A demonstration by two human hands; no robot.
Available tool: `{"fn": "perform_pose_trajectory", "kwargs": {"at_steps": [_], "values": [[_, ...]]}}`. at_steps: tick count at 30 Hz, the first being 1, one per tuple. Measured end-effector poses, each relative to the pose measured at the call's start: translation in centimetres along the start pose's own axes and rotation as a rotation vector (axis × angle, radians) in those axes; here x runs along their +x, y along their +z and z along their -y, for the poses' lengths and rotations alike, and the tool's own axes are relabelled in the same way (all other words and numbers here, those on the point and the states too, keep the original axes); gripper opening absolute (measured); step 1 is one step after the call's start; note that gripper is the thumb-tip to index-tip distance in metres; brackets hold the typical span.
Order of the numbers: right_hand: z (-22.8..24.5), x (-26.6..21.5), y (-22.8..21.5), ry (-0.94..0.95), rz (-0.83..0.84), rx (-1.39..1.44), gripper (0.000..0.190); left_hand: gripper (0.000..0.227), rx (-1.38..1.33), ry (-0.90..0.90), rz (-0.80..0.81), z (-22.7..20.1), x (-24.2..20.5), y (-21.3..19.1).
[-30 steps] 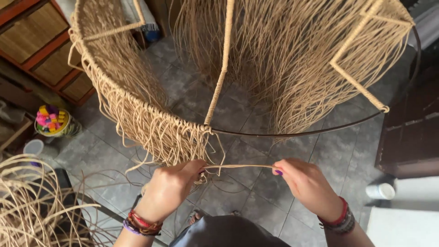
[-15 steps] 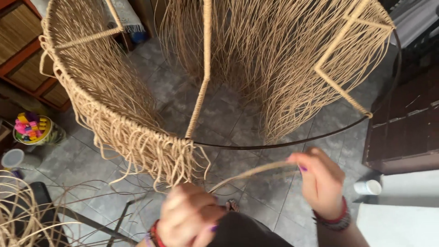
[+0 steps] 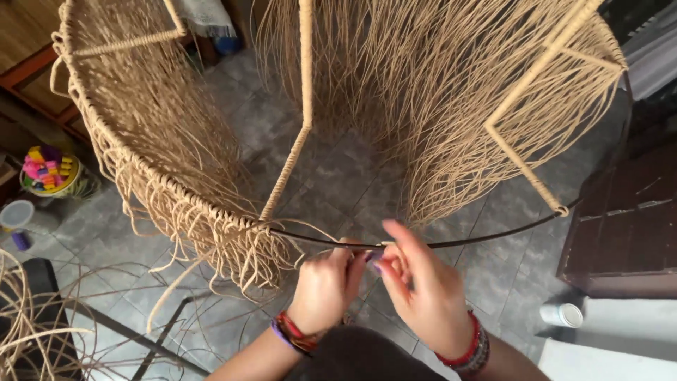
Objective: Weaving individual straw strands onto a large metal frame to create a decorative structure.
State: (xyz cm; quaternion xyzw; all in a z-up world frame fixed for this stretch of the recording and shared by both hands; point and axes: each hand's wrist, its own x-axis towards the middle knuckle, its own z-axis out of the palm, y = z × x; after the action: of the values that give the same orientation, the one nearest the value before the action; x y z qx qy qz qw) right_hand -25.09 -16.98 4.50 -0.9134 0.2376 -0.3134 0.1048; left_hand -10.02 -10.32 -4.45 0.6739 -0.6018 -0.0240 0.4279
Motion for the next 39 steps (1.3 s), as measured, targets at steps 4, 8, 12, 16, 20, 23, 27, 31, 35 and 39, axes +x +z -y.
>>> {"fn": "perform_pose_trajectory", "kwargs": {"at_steps": [4,8,12,16,20,23,27,31,35,39], "values": [[-2.6,-5.0,2.7,0.325,-0.072,0.633,0.028,0.019,-0.419,-0.171,0.424,-0.8,-0.2,-2.0],[-5.1,-6.4,3.6,0.232,0.194,0.763,0.038,0.022,-0.218,0.245,0.659,-2.1,-1.7,-2.9],[-5.9,-5.4,2.5,0.005,0.416,0.629,0.053,0.012,-0.424,0.327,0.499,-5.2,1.0,-8.3],[-5.7,-4.3,3.7,-0.222,0.015,0.213,0.01,0.019,-0.343,0.278,0.204,-5.1,2.9,-6.9],[-7.5,-6.5,4.9,0.223,-0.053,0.021,0.008,0.009,-0.381,0.002,-0.013,-5.7,3.8,-4.5],[-7.1,-6.1,5.0,-0.158,-0.267,-0.087,0.013,0.027,-0.343,-0.205,0.022,-5.6,4.7,-4.3],[-6.0,-4.7,4.3,-0.159,-0.264,0.067,0.016,0.045,-0.903,-0.476,0.142,-4.9,3.7,-6.3],[-5.7,-2.9,3.5,0.014,0.026,0.424,0.014,0.047,-0.914,-0.062,0.109,-3.3,0.7,-6.9],[-6.5,-2.6,4.0,0.123,0.182,0.583,0.013,0.042,0.1,0.484,0.088,-2.1,0.2,-7.0],[-7.0,-3.3,5.0,0.139,0.151,0.673,0.027,0.02,0.388,0.391,-0.108,3.6,-3.0,-10.3]]}}
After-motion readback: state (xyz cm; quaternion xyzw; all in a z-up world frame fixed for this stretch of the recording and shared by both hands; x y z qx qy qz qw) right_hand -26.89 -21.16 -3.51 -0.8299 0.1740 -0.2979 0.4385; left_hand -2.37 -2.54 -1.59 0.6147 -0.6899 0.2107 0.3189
